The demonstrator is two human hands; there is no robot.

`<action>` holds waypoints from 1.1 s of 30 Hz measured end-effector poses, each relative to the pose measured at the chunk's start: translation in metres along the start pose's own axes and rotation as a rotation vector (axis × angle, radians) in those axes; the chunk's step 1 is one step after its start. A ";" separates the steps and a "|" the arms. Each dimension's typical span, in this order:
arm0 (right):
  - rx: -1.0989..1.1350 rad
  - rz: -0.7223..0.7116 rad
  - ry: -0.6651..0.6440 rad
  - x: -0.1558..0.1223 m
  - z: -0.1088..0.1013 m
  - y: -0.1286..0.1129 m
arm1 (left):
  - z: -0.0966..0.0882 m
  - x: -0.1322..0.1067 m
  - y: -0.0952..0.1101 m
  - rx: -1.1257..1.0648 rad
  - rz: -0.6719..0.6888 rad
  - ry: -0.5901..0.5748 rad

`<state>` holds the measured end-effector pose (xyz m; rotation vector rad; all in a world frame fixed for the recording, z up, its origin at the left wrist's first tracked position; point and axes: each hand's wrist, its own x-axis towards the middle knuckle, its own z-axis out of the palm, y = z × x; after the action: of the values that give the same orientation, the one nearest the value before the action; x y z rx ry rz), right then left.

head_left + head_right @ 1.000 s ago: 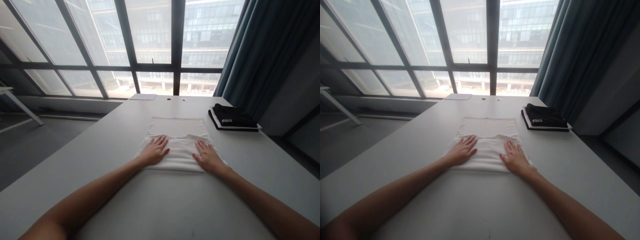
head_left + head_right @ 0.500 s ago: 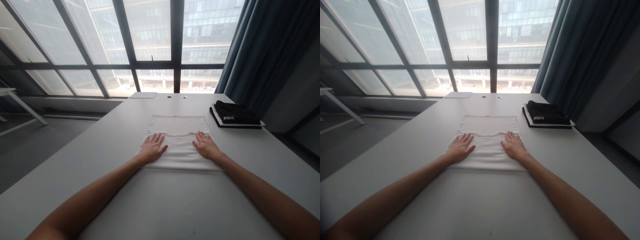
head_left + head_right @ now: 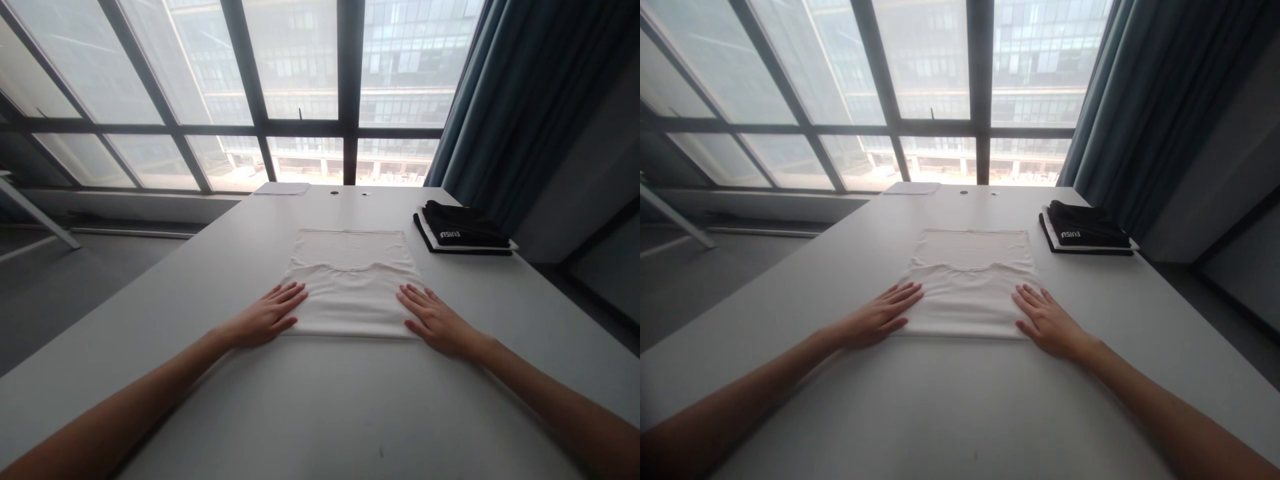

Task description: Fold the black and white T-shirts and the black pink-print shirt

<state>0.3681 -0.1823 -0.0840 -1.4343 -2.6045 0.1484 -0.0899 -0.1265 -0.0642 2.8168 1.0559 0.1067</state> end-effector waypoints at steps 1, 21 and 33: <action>0.001 -0.001 -0.018 -0.008 -0.001 0.001 | -0.001 -0.006 -0.001 -0.001 0.001 -0.010; -0.169 -0.289 0.292 -0.064 -0.018 0.025 | -0.018 -0.058 -0.008 0.066 0.151 0.150; 0.400 0.228 0.582 -0.079 -0.072 0.010 | -0.043 -0.047 0.024 -0.528 -0.176 0.571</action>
<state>0.4316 -0.2437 -0.0223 -1.3650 -1.8258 0.2246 -0.1150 -0.1710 -0.0193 2.2396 1.1476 1.0492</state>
